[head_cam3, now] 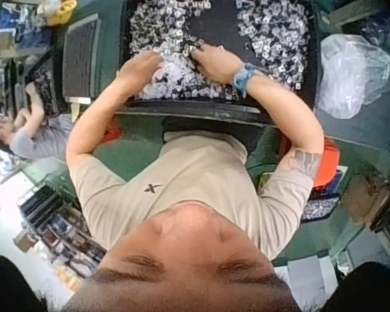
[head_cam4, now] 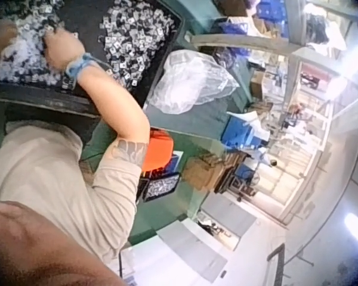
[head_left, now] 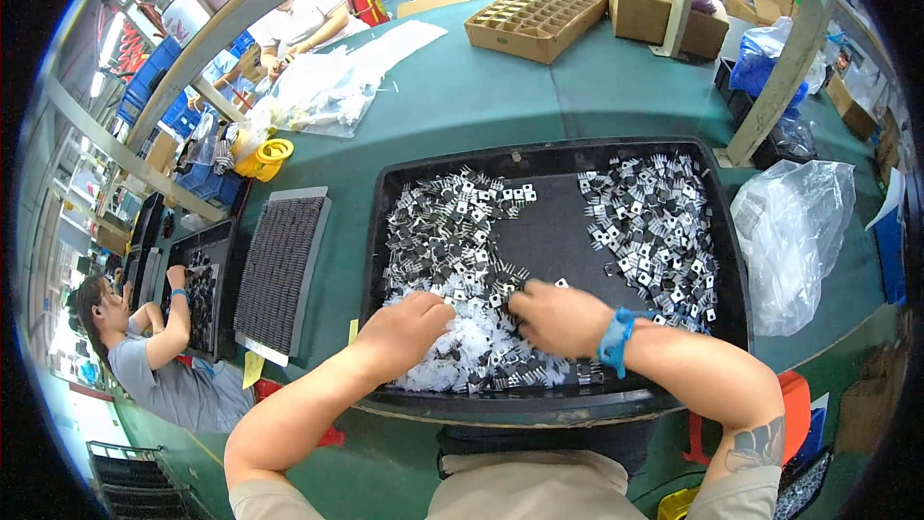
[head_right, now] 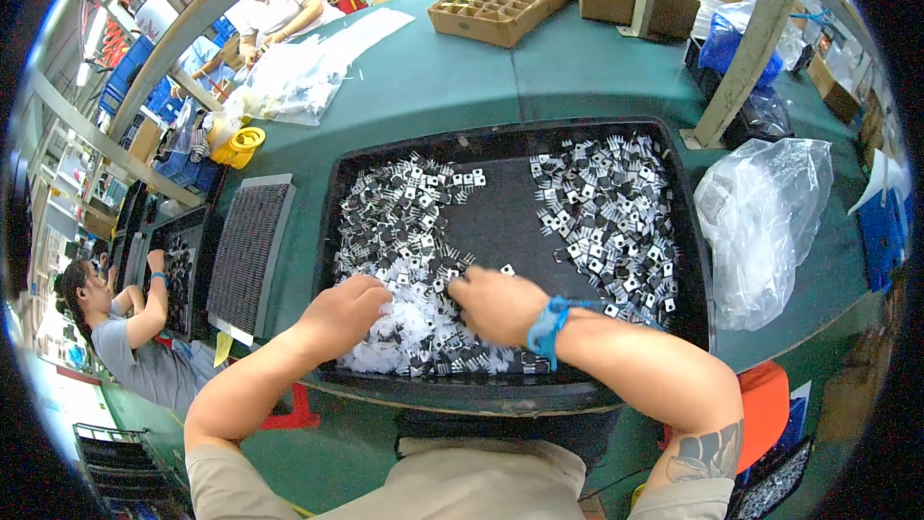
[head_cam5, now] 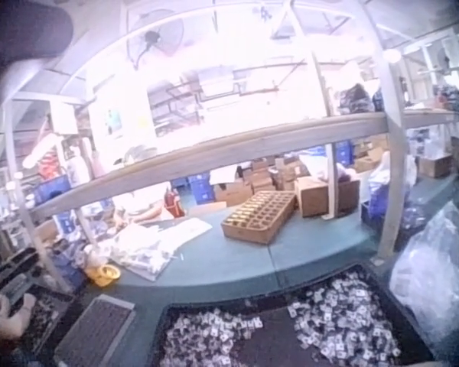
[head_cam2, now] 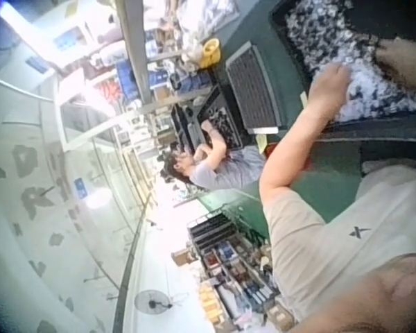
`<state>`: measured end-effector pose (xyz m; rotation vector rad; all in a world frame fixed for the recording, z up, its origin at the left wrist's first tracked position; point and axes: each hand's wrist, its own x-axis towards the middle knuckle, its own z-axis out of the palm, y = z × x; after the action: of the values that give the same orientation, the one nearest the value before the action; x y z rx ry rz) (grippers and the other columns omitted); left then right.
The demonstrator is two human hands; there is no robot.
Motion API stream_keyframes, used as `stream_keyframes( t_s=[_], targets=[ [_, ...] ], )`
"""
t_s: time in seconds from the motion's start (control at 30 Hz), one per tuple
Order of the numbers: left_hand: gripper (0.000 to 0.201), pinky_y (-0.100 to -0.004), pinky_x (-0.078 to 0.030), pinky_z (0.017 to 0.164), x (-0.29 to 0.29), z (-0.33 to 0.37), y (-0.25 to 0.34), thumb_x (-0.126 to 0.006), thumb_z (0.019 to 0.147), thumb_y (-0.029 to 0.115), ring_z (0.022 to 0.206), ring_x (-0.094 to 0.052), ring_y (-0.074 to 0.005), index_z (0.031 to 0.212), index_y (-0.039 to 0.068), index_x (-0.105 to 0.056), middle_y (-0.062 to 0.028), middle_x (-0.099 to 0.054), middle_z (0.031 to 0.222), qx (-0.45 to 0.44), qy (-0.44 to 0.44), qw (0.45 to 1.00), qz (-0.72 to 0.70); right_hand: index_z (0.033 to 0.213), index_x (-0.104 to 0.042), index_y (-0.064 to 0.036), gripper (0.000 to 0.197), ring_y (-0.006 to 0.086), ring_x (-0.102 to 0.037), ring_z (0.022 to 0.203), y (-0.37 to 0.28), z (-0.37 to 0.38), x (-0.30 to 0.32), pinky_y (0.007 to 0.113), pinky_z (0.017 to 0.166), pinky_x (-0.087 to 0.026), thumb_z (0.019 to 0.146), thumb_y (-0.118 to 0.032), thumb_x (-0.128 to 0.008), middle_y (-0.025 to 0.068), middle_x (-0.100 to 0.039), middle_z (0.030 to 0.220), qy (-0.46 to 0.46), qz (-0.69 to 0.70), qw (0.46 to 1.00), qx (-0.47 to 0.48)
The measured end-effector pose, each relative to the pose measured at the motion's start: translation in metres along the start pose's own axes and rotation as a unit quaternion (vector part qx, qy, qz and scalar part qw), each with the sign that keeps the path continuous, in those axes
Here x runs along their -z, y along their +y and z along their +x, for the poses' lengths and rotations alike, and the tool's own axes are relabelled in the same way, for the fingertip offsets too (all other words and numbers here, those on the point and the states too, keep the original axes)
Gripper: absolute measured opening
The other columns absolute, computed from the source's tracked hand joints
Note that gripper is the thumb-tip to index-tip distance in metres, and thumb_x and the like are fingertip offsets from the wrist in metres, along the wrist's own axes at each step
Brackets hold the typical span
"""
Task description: The person sorts and inspects small electronic components by hand, taking them from a large tray at an industrial workstation.
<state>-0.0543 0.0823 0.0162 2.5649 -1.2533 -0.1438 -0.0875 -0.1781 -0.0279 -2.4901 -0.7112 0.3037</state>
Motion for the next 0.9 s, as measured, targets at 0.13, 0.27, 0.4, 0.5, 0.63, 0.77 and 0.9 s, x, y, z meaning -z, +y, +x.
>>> stream_keyframes(
  t_s=[0.13,0.27,0.4,0.5,0.63,0.77,0.9],
  targets=[
    [0.021,-0.0403,-0.049,0.075,0.008,0.004,0.004,-0.062,0.088,0.017,0.089,-0.06,-0.0296,0.104,0.004,-0.058,-0.015,-0.059,0.094,0.092,0.015,0.991,-0.099,0.096,-0.056,-0.004,0.02,0.0329,-0.063,0.083,-0.019,-0.022,-0.004,0.043,0.07,-0.053,0.078,-0.013,-0.059,0.015,-0.059,0.09,0.013,-0.04,0.997,0.065],
    [0.018,-0.0314,-0.046,0.073,0.013,0.002,-0.001,-0.061,0.091,0.018,0.079,-0.056,-0.0168,0.101,0.003,-0.057,-0.0099,-0.062,0.084,0.251,0.026,0.91,-0.329,0.093,-0.056,-0.0039,0.017,0.0314,-0.062,0.081,-0.012,-0.026,0.0,0.042,0.068,-0.053,0.079,-0.013,-0.059,0.0126,-0.059,0.085,0.038,-0.015,0.994,0.1],
    [0.015,-0.0295,-0.044,0.067,0.007,0.001,-0.019,-0.056,0.094,0.017,0.073,-0.055,-0.0149,0.098,0.003,-0.055,-0.0061,-0.06,0.084,0.28,0.044,0.755,-0.592,0.089,-0.055,-0.0037,0.012,0.0319,-0.063,0.08,-0.012,-0.026,0.009,0.042,0.067,-0.052,0.081,-0.012,-0.057,0.0122,-0.06,0.084,0.039,-0.004,0.995,0.086],
    [0.012,-0.0313,-0.045,0.065,0.008,-0.003,-0.018,-0.053,0.095,0.015,0.072,-0.056,-0.0178,0.097,0.004,-0.054,-0.0068,-0.06,0.083,0.327,0.03,0.627,-0.707,0.089,-0.054,-0.0034,0.011,0.0318,-0.063,0.081,-0.012,-0.025,0.008,0.043,0.067,-0.052,0.081,-0.011,-0.056,0.0124,-0.06,0.084,0.019,0.013,0.997,0.074],
    [0.013,-0.0325,-0.046,0.064,0.009,-0.005,-0.014,-0.053,0.094,0.017,0.07,-0.056,-0.0206,0.099,0.005,-0.055,-0.0082,-0.06,0.084,0.329,0.007,0.561,-0.759,0.091,-0.054,-0.0031,0.013,0.0323,-0.063,0.08,-0.016,-0.025,0.011,0.044,0.066,-0.052,0.081,-0.01,-0.056,0.0129,-0.06,0.084,0.013,0.038,0.997,0.061],
    [0.014,-0.0243,-0.043,0.051,0.012,0.001,-0.004,-0.056,0.093,0.022,0.063,-0.055,-0.0127,0.097,0.009,-0.057,-0.0027,-0.06,0.081,0.411,0.001,0.655,-0.634,0.091,-0.05,-0.0029,0.015,0.0338,-0.063,0.079,-0.012,-0.027,0.008,0.045,0.065,-0.051,0.079,-0.008,-0.057,0.0132,-0.059,0.083,0.056,0.052,0.99,0.119],
    [0.019,-0.0213,-0.037,0.05,0.026,0.012,0.011,-0.069,0.085,0.022,0.059,-0.047,-0.0044,0.091,0.005,-0.063,0.0024,-0.056,0.068,0.386,-0.051,0.843,-0.371,0.091,-0.047,-0.0017,0.018,0.0345,-0.062,0.078,-0.01,-0.028,0.008,0.045,0.065,-0.051,0.077,-0.006,-0.057,0.0142,-0.058,0.082,0.008,0.071,0.989,0.127]
  ],
)
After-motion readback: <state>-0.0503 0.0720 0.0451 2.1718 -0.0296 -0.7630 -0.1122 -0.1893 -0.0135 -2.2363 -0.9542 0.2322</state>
